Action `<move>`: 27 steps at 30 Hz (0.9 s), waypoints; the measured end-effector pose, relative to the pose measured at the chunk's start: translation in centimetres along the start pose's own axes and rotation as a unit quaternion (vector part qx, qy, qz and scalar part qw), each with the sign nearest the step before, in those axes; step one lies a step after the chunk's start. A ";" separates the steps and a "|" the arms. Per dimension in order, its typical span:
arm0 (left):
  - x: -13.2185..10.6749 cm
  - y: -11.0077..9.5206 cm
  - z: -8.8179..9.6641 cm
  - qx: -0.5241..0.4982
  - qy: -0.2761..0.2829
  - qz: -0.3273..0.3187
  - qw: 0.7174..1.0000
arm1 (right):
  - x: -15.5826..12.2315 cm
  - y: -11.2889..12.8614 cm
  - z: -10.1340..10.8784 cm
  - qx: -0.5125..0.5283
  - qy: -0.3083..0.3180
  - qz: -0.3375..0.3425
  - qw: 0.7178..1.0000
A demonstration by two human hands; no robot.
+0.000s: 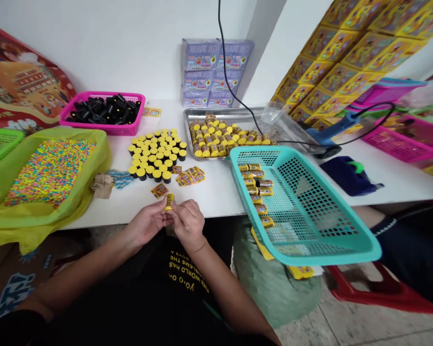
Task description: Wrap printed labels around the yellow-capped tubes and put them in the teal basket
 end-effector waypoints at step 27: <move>0.3 -0.3 1.0 -0.034 -0.035 -0.005 0.999 | -0.2 0.3 -1.3 -0.023 0.058 0.029 0.998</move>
Point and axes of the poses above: each hand's wrist, its own x-axis towards the middle knuckle, its own z-axis out of the back of the hand, y = z × x, the point moved 10 cm from there along x, towards the middle knuckle, and after that the axes turned 15 degrees about x, right-handed, at the moved point
